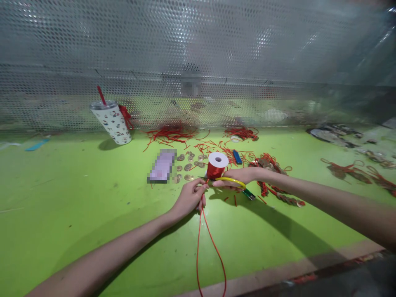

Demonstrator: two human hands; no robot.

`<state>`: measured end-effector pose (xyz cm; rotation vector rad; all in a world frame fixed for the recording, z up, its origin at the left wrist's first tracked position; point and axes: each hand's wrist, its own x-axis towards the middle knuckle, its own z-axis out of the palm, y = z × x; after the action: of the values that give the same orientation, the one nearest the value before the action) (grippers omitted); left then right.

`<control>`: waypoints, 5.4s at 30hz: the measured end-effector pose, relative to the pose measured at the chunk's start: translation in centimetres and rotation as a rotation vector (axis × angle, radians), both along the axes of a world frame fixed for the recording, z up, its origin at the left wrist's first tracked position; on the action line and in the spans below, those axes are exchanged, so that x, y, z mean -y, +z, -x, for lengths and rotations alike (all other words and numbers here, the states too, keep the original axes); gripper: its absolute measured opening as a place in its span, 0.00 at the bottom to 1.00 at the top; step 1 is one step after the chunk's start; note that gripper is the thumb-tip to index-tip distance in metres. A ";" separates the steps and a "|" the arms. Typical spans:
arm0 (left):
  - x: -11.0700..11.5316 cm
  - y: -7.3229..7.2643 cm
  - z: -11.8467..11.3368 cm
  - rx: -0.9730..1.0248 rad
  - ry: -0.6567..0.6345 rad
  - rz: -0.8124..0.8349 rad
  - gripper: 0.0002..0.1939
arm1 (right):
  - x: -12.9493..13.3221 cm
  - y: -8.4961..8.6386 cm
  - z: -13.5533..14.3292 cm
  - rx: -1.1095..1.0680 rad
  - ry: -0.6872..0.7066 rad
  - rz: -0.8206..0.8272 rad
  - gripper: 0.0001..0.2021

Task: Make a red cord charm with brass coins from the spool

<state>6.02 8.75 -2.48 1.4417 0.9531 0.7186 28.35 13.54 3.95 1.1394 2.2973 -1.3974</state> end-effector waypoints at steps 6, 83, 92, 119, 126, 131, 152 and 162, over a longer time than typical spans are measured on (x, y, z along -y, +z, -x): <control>0.1 0.1 0.1 0.031 -0.002 0.020 0.14 | 4.7 3.2 -3.1 0.155 -0.089 -0.288 0.27; 0.5 0.9 0.5 0.193 0.026 0.035 0.13 | 3.9 -3.4 5.9 -0.737 -0.674 -0.422 0.12; 0.4 1.3 0.5 0.215 0.060 -0.012 0.14 | 4.2 -4.0 6.1 -0.839 -0.815 -0.319 0.14; 6.5 2.8 11.6 -0.025 -0.041 -0.263 0.12 | 4.8 -0.2 -2.4 -0.383 -0.325 -0.029 0.20; 8.5 2.7 10.6 -0.251 -0.380 -0.937 0.16 | 2.8 -0.7 -3.3 -0.206 -0.255 -0.305 0.21; 10.1 3.7 7.8 -0.354 -0.517 -1.202 0.17 | 1.3 -1.7 -0.8 -0.212 -0.244 -0.513 0.17; 9.6 6.7 5.6 -0.247 -0.600 -0.799 0.20 | -0.5 -3.1 3.6 -0.183 0.004 -0.612 0.10; 1.1 -0.4 3.2 -0.597 -0.265 -1.194 0.17 | -0.6 -3.4 3.7 -0.148 0.003 -0.646 0.08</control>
<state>2.85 7.66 -2.88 2.8894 0.7214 0.6811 24.65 14.10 0.58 1.2075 2.9656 -0.7583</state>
